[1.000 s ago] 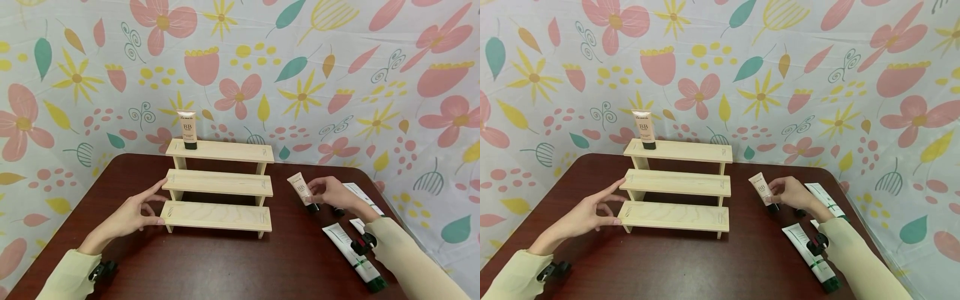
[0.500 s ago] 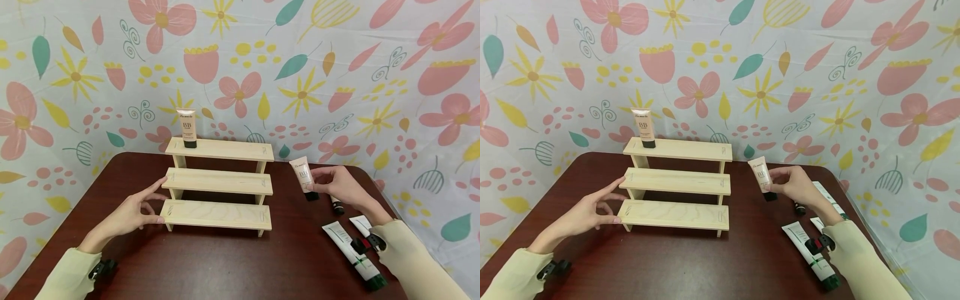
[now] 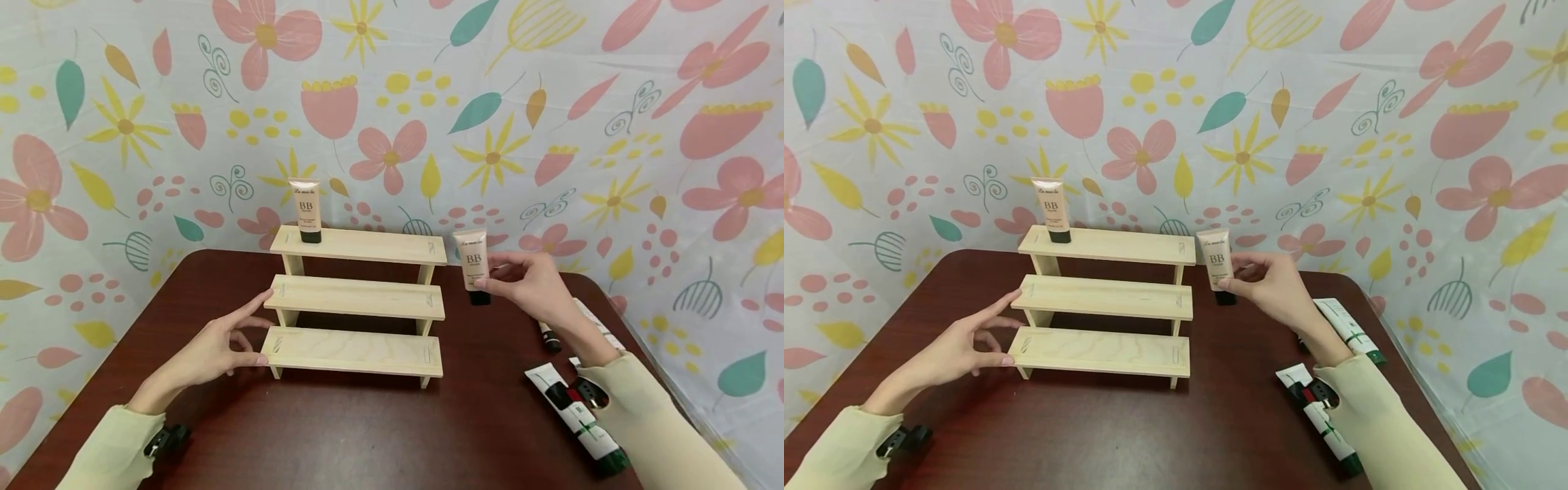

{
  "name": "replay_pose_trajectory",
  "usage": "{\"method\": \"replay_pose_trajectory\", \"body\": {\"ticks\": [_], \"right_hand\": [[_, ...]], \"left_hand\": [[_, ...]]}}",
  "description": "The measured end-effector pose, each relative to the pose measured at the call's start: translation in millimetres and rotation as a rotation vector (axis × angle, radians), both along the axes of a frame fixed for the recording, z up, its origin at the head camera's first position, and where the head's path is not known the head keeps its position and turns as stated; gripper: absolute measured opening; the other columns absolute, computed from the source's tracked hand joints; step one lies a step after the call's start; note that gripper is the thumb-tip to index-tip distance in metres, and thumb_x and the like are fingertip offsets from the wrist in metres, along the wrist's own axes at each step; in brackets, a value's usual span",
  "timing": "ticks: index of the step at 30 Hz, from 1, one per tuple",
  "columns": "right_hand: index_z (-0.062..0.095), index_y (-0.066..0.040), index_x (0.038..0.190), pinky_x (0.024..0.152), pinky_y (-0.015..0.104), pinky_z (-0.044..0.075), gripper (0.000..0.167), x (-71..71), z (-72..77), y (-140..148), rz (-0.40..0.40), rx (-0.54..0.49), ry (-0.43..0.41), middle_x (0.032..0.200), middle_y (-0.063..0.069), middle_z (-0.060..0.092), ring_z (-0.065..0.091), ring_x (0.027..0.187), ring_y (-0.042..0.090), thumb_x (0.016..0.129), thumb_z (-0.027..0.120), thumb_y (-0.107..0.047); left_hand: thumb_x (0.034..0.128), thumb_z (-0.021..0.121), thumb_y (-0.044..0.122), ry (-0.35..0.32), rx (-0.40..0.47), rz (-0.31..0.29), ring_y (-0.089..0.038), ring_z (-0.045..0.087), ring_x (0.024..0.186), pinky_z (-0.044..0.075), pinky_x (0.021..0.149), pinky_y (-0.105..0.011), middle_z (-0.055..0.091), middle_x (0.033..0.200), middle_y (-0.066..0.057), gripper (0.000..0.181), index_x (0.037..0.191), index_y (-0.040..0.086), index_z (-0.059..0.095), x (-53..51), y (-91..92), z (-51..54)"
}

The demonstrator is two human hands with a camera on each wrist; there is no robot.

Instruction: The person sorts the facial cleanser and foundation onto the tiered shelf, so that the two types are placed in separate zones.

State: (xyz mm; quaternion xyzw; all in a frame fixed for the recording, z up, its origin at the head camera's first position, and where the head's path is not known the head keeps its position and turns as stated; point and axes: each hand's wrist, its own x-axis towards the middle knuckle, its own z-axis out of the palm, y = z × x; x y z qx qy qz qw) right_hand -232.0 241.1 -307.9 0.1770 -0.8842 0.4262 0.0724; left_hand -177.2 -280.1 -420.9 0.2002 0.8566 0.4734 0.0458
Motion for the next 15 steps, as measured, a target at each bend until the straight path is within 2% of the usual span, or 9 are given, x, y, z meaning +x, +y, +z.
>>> {"method": "replay_pose_trajectory", "body": {"ticks": [5, 10, 15], "right_hand": [[0.077, -0.008, 0.127, 0.070, 0.028, 0.058, 0.041, -6.3, 7.2, -27, 0.053, -0.024, 0.032, 0.102, 0.009, 0.079, 0.076, 0.086, 0.019, 0.089, 0.088, -0.021], [0.078, -0.008, 0.125, 0.068, 0.027, 0.056, 0.039, -12.5, 14.4, -57, 0.096, -0.081, 0.074, 0.102, 0.008, 0.079, 0.076, 0.086, 0.020, 0.089, 0.088, -0.018], [0.079, -0.008, 0.123, 0.068, 0.030, 0.059, 0.037, -20.7, 18.1, -86, 0.134, -0.121, 0.105, 0.103, 0.007, 0.079, 0.076, 0.085, 0.020, 0.087, 0.089, -0.014]], "left_hand": [[0.0830, 0.091, 0.008, 0.004, 0.001, -0.003, -0.020, 0.068, 0.070, 0.051, 0.043, -0.035, 0.065, 0.135, -0.022, 0.109, 0.169, 0.031, 0.028, -0.1, -1.3, -1.1], [0.0833, 0.091, 0.008, 0.007, 0.003, -0.010, -0.022, 0.069, 0.069, 0.051, 0.043, -0.035, 0.066, 0.134, -0.021, 0.109, 0.169, 0.031, 0.028, -0.9, -0.7, -1.9], [0.0826, 0.092, 0.008, 0.005, -0.003, -0.006, -0.021, 0.068, 0.069, 0.051, 0.043, -0.035, 0.066, 0.134, -0.020, 0.109, 0.168, 0.032, 0.028, -1.5, -0.6, -1.3]]}}
